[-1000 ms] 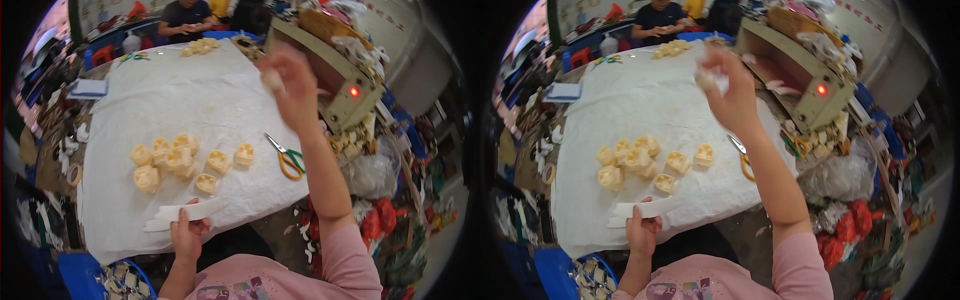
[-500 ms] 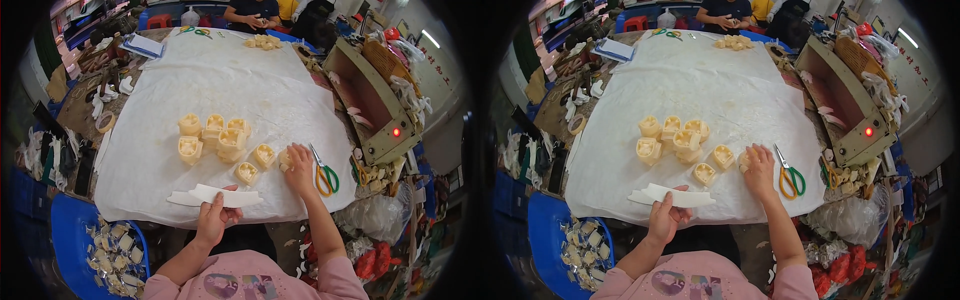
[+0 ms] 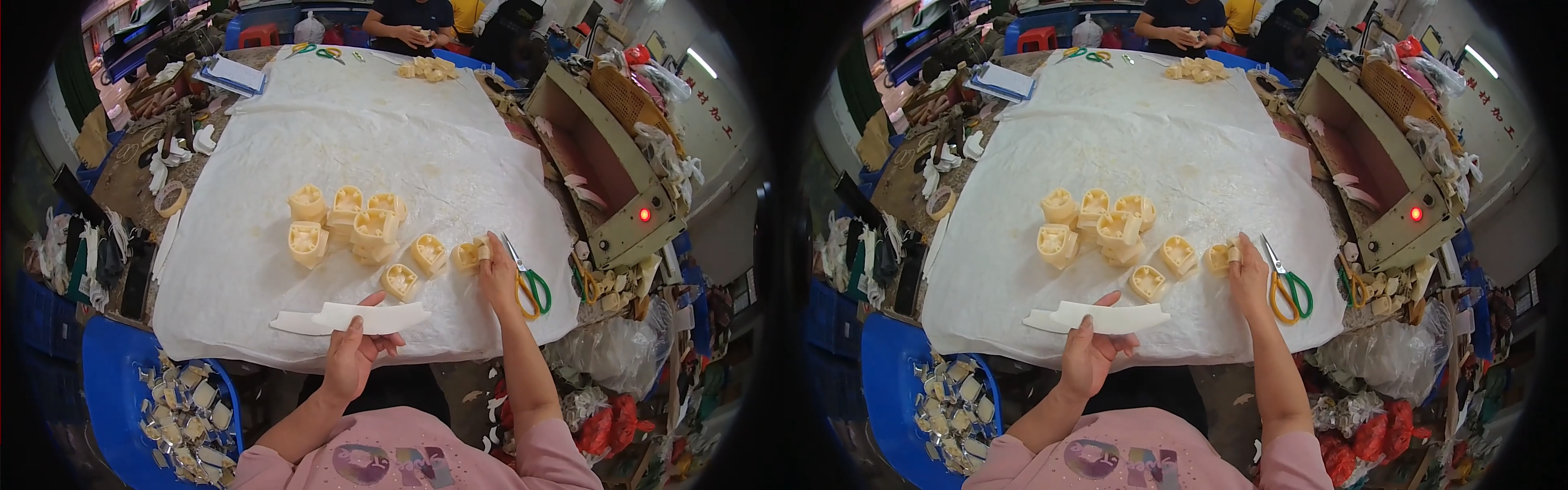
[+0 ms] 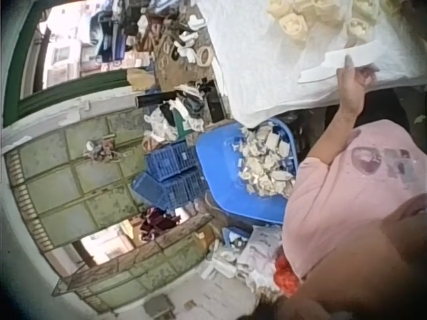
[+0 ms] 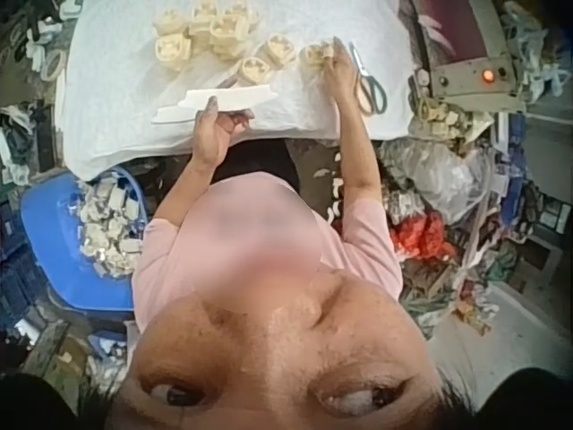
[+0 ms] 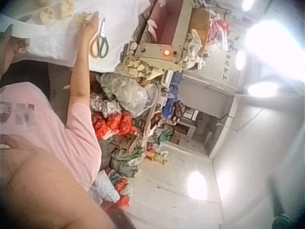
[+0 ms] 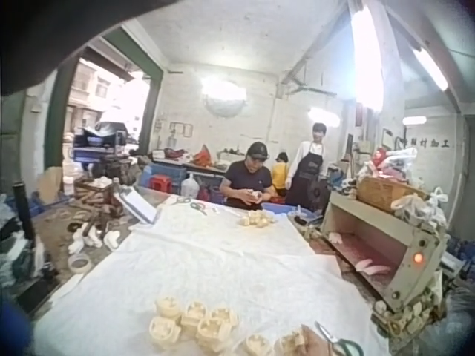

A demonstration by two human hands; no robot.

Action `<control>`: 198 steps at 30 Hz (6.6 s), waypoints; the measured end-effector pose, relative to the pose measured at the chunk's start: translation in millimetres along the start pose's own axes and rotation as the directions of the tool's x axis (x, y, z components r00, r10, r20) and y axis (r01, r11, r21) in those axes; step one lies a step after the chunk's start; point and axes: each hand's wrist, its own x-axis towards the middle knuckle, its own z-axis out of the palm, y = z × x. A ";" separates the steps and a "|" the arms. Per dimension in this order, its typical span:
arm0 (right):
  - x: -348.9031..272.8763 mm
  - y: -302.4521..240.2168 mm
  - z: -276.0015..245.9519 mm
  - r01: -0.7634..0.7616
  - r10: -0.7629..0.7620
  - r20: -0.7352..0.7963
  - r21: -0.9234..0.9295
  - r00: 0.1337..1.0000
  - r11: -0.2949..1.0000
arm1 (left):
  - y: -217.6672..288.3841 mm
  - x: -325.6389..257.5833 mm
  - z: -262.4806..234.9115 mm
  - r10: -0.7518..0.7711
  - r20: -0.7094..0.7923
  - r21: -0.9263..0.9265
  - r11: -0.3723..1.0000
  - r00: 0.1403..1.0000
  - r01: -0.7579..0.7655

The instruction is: Trimming excess material from plastic shoe components using scissors and matching parts.

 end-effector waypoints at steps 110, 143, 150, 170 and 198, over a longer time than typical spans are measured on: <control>-94.9 -145.4 -21.5 0.455 -0.351 -0.301 0.697 0.887 0.554 | 12.5 -8.3 30.8 0.007 -0.030 0.104 0.995 1.000 -0.003; -100.0 -126.8 -11.9 0.551 -0.487 -0.259 0.379 0.834 0.743 | 3.3 -18.6 21.4 0.084 0.049 0.545 0.832 0.995 -0.097; -103.1 -124.1 -20.6 0.452 -0.442 -0.119 0.380 0.889 0.807 | 10.6 -17.4 -0.5 0.065 -0.107 0.607 0.795 0.992 0.014; -100.0 -140.3 -44.1 0.413 -0.406 0.418 0.077 0.813 0.907 | -3.7 -18.5 6.4 -0.166 -0.200 0.607 0.753 0.966 0.255; -108.7 -115.7 -31.9 0.406 -0.530 0.111 0.518 0.841 0.752 | -10.4 -10.6 -10.0 -0.582 0.135 0.230 0.806 0.802 0.546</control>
